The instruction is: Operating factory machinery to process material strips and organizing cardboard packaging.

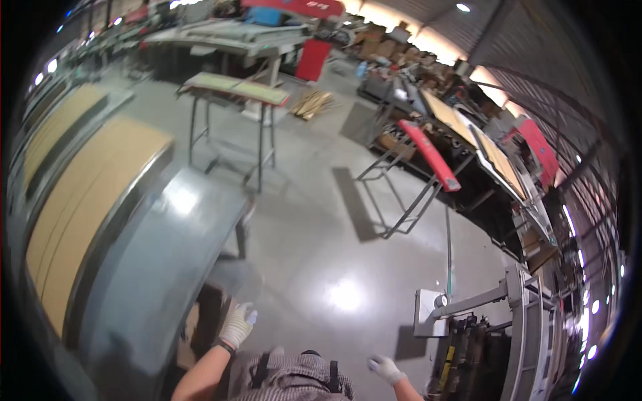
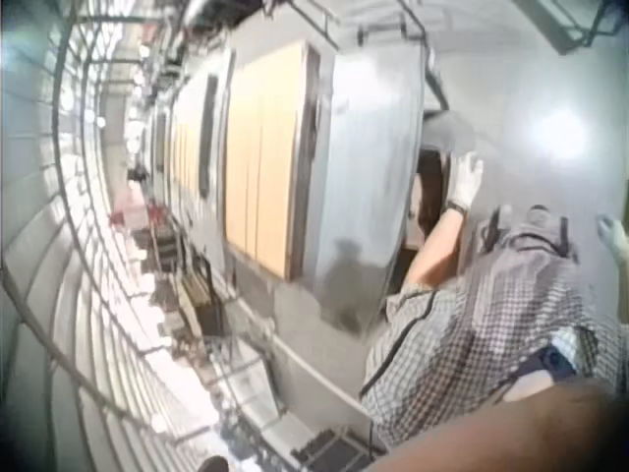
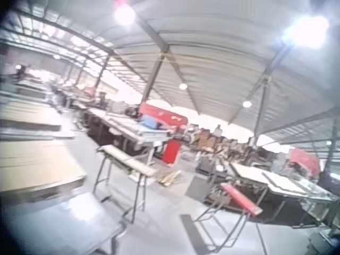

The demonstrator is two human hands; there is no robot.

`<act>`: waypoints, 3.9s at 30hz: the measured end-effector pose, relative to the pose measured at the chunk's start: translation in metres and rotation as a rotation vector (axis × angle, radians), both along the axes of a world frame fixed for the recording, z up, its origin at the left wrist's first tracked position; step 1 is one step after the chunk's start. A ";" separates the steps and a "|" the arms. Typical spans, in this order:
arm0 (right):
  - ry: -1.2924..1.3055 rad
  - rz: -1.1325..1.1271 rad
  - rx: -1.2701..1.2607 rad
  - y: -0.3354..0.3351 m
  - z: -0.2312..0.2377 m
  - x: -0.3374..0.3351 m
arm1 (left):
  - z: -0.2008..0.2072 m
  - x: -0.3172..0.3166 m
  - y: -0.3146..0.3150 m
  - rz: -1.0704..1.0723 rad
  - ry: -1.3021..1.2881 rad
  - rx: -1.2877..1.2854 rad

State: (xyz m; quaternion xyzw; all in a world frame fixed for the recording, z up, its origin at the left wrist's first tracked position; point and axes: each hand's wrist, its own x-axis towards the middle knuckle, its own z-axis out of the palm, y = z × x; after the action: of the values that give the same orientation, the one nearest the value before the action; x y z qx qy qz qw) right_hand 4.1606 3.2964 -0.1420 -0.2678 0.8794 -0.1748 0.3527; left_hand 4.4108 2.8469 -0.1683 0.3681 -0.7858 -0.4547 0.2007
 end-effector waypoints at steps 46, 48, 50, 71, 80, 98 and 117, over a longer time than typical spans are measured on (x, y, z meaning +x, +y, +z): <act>-0.217 -1.238 -0.795 -0.841 -0.052 -1.282 | 0.125 -1.577 -0.707 -1.428 -0.330 -0.324; -0.225 -1.127 -0.640 -0.855 -0.063 -1.355 | 0.126 -1.648 -0.719 -1.368 -0.317 -0.263; -0.086 -0.973 -0.650 -0.876 -0.040 -1.411 | 0.111 -1.719 -0.737 -1.240 -0.286 -0.024; -0.049 -2.292 -0.477 -1.114 0.040 -1.324 | 0.076 -2.316 -0.765 -0.672 -0.677 -0.422; -0.333 -2.320 0.121 -1.240 0.003 -1.259 | 0.119 -2.218 -0.723 -1.031 0.339 0.325; 0.966 -2.740 0.015 -1.191 0.151 -1.103 | 0.231 -1.480 -0.593 -3.492 -0.645 -0.007; 2.136 -3.401 -0.251 -1.137 0.157 -0.628 | 0.165 -0.900 -0.505 -3.290 -2.541 -0.345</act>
State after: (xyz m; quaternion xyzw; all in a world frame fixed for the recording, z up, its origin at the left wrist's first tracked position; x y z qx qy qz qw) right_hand 3.5329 2.1597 0.0150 -0.6827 0.0115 0.1158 0.7214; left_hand 3.5110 2.3416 -0.0036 0.4940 0.0049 -0.3378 0.8012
